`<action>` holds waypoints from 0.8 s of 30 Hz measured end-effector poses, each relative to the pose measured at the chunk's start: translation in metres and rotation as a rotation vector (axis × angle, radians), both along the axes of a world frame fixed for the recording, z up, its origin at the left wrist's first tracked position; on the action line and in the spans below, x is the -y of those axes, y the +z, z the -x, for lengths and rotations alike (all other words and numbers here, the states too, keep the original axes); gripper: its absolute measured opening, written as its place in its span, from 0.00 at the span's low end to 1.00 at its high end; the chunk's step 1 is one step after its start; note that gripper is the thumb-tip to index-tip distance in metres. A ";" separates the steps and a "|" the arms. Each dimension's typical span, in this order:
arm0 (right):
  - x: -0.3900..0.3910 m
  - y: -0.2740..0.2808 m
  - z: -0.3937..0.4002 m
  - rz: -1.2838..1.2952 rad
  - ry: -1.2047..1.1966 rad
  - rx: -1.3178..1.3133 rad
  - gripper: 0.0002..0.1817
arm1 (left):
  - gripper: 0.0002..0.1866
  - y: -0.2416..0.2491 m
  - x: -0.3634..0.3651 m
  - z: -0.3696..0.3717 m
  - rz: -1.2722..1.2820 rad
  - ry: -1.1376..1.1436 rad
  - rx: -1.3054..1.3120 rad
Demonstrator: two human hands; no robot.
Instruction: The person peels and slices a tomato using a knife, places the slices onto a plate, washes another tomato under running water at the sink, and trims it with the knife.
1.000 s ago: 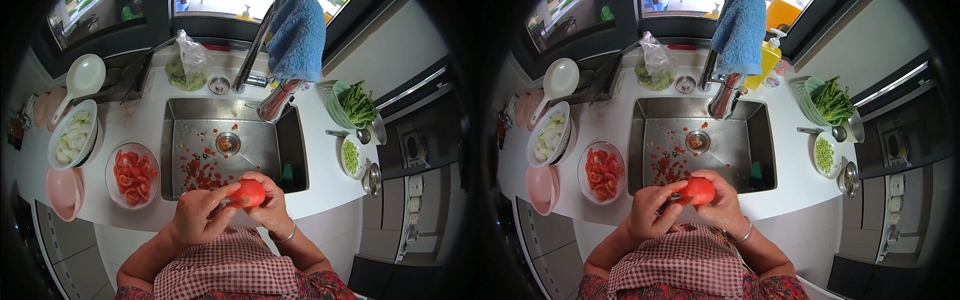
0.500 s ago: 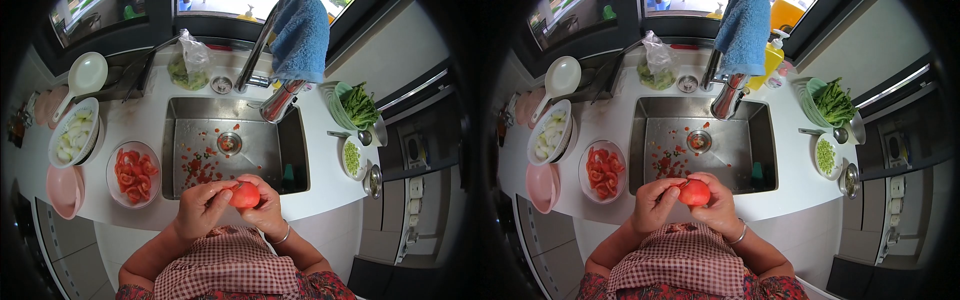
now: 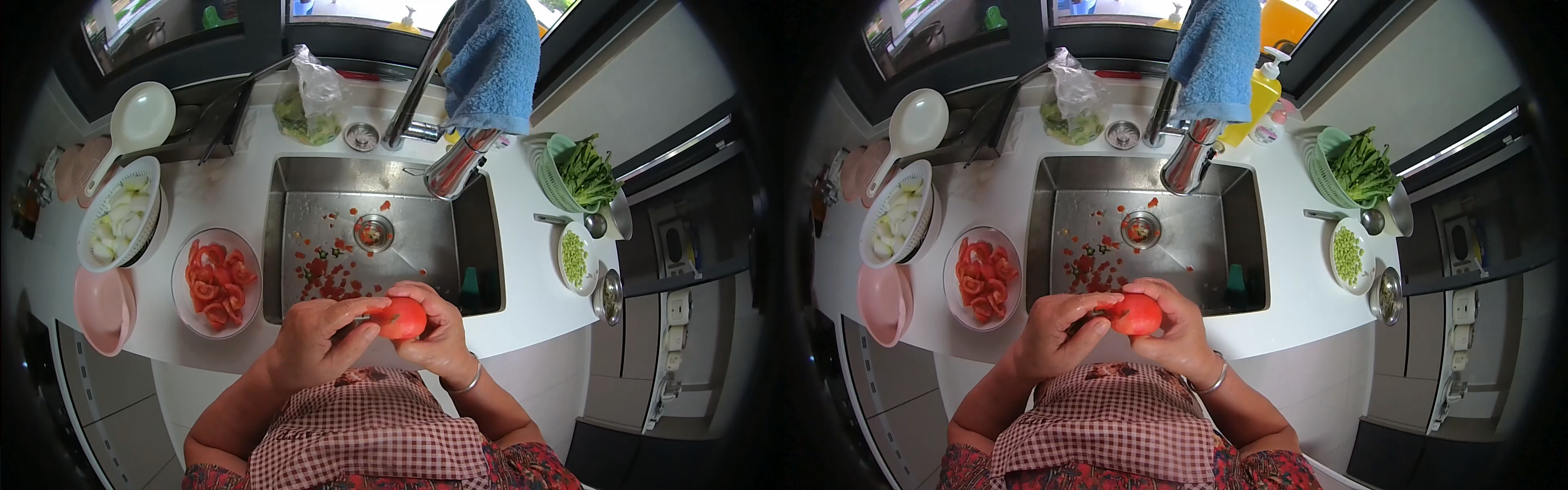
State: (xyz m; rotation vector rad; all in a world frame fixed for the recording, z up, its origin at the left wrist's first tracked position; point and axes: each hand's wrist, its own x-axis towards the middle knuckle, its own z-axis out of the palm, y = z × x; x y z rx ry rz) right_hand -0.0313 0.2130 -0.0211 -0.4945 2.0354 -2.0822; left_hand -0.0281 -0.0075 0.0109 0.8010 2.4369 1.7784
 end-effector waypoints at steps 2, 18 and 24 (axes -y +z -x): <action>0.002 0.001 -0.001 -0.015 -0.025 0.013 0.34 | 0.14 -0.006 -0.005 0.000 -0.038 0.030 -0.021; 0.005 0.000 -0.007 0.368 -0.093 0.381 0.34 | 0.16 -0.021 -0.007 -0.011 -0.338 0.148 0.509; 0.010 0.002 -0.015 0.319 -0.140 0.316 0.34 | 0.20 -0.003 -0.007 -0.013 -0.071 0.046 -0.034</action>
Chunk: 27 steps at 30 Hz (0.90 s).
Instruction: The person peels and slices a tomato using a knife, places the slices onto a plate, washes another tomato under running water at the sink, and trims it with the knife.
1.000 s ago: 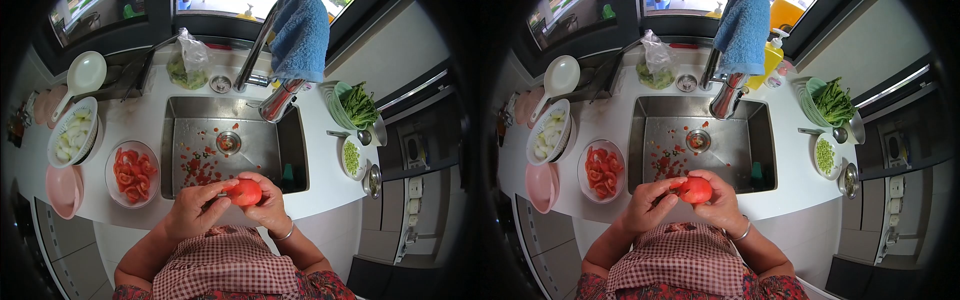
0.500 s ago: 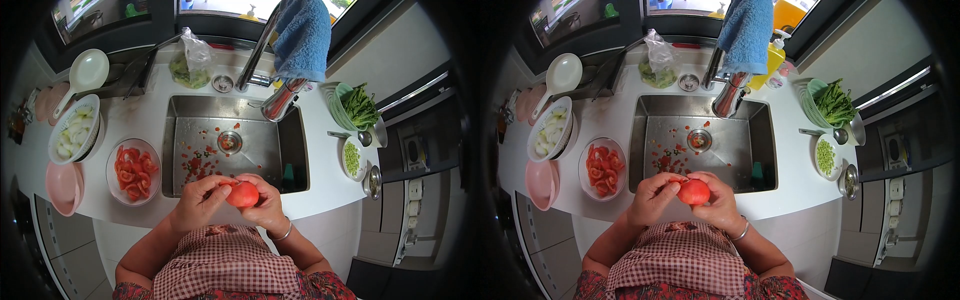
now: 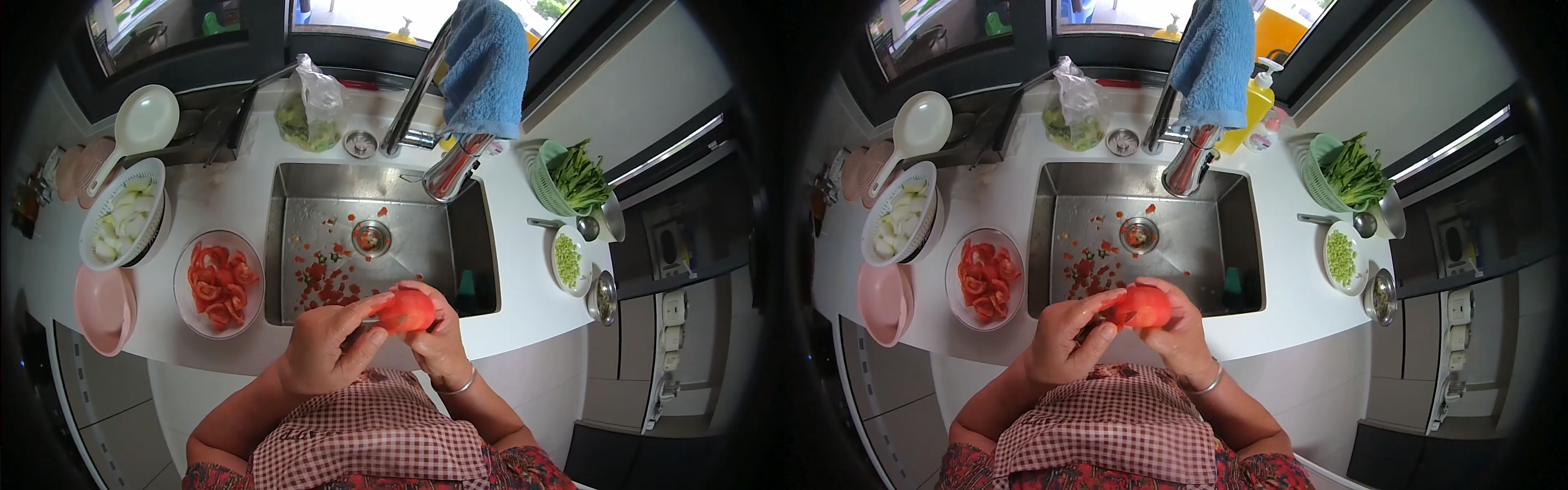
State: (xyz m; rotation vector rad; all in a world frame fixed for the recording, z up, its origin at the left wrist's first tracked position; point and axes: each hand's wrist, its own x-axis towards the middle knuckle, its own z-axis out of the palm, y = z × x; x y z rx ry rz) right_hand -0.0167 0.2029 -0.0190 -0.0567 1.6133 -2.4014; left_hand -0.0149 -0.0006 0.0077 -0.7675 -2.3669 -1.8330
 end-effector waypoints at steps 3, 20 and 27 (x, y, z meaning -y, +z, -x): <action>0.003 0.005 -0.005 -0.032 -0.001 -0.031 0.33 | 0.19 0.002 0.002 -0.001 0.083 -0.001 -0.046; 0.029 0.019 -0.028 -0.092 -0.121 -0.045 0.31 | 0.11 -0.012 0.007 -0.001 -0.259 -0.047 0.247; 0.032 0.022 -0.033 -0.035 -0.062 -0.035 0.31 | 0.13 -0.019 0.024 0.000 -0.373 -0.060 0.424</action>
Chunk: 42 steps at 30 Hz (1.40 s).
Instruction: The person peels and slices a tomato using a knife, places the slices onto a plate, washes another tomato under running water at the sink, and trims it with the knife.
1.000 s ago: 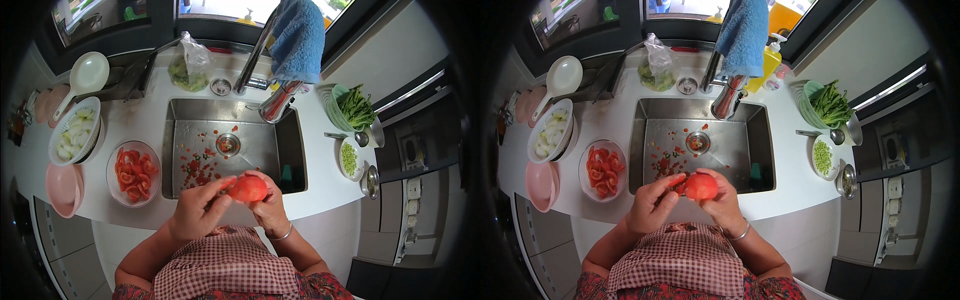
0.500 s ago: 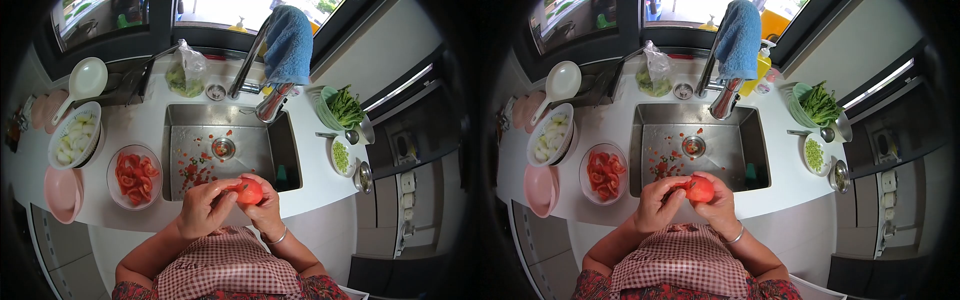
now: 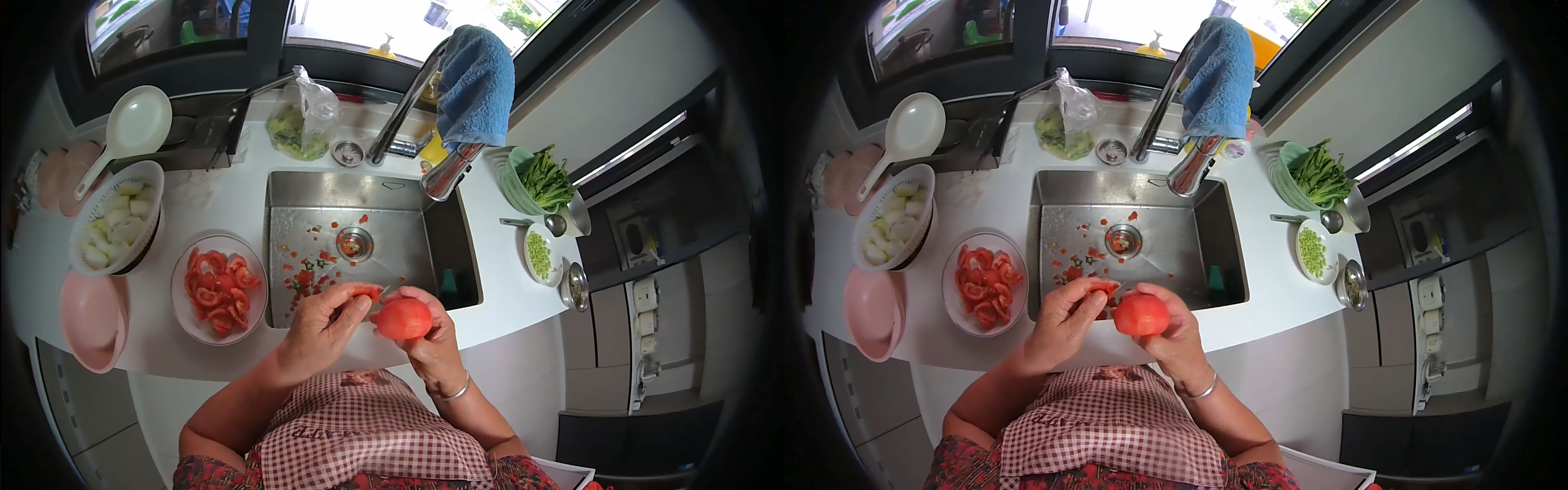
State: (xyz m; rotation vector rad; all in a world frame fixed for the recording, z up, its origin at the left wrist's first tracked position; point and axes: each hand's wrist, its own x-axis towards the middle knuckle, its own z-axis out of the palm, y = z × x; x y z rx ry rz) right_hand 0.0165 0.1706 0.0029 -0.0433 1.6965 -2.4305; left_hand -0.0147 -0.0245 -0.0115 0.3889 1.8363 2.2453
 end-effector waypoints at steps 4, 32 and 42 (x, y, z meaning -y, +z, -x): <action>0.004 0.003 -0.004 0.074 -0.013 -0.009 0.33 | 0.16 0.016 0.014 -0.002 0.127 -0.057 -0.359; -0.027 -0.020 0.045 0.473 0.079 0.279 0.29 | 0.17 0.008 -0.027 0.014 0.132 0.103 -0.021; -0.013 -0.026 0.043 0.393 0.056 0.207 0.30 | 0.17 0.011 -0.023 0.014 0.451 0.128 -0.426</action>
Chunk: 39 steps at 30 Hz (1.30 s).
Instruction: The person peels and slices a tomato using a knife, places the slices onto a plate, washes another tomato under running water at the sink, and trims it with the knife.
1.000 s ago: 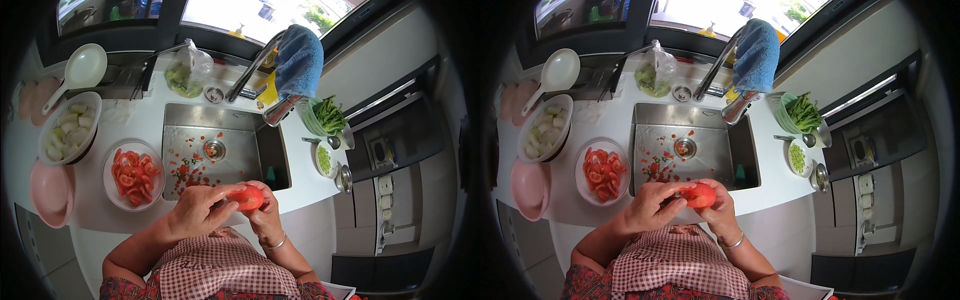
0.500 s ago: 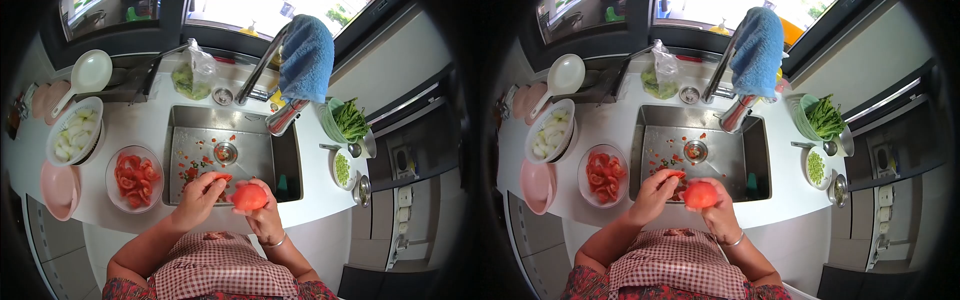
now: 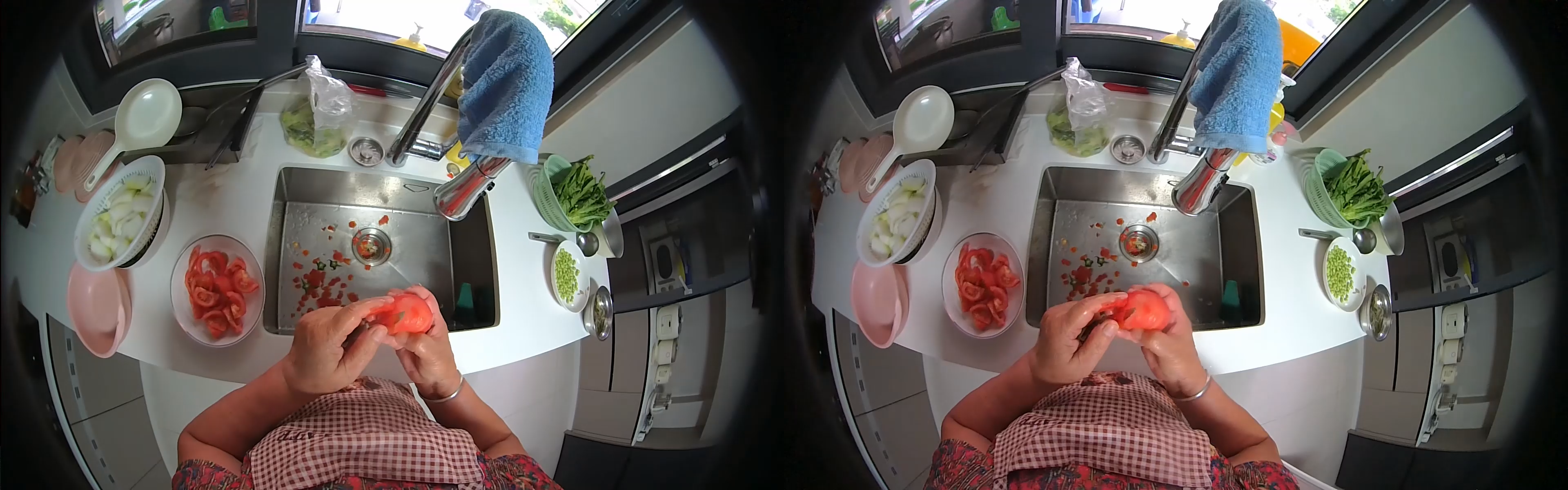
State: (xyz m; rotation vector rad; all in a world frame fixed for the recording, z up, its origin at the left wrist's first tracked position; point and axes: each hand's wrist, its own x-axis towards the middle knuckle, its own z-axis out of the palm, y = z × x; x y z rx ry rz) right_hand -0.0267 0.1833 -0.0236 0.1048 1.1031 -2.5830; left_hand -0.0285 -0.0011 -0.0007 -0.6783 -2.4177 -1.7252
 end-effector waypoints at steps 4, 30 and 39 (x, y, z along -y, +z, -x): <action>0.008 -0.005 -0.004 -0.070 -0.059 -0.101 0.31 | 0.13 -0.005 -0.005 -0.002 -0.156 0.045 0.072; 0.006 -0.006 -0.009 -0.217 -0.016 -0.216 0.33 | 0.11 -0.009 0.012 0.005 -0.240 -0.056 0.261; 0.000 -0.001 -0.006 -0.204 0.044 -0.160 0.33 | 0.14 -0.001 0.025 0.009 -0.280 -0.206 0.316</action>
